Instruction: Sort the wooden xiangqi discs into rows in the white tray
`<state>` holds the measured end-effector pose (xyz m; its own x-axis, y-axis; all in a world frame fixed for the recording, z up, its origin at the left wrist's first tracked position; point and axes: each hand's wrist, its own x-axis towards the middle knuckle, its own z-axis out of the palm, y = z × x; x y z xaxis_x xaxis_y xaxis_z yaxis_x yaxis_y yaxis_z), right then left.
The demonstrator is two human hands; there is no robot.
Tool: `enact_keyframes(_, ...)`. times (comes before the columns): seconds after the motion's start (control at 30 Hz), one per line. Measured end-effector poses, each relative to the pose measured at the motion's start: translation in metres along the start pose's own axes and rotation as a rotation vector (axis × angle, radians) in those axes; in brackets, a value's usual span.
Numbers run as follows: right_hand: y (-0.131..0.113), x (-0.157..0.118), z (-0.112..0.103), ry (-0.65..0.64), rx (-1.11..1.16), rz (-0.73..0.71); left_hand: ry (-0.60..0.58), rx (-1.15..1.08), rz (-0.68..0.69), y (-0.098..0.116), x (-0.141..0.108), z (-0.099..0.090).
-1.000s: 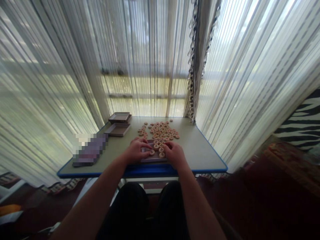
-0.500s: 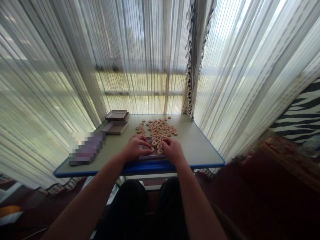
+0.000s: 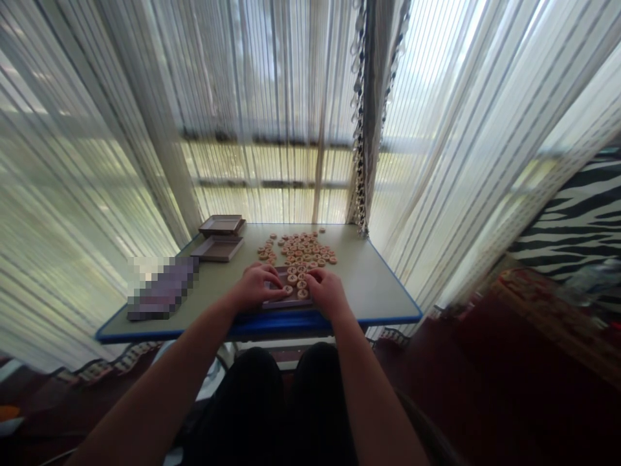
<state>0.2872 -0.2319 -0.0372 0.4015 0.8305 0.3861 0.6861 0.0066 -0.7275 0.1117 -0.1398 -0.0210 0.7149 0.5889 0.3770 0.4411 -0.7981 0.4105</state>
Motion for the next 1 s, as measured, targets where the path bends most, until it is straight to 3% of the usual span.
enact_keyframes(0.67, 0.0017, -0.0006, 0.002, -0.013, 0.056, 0.001, 0.02, 0.017, -0.025, 0.0021, 0.0007, 0.0009)
enact_keyframes(1.0, -0.0019, -0.0013, -0.0014, -0.025, 0.047, 0.01, -0.027, -0.04, -0.012, 0.0017, 0.0013, 0.0029)
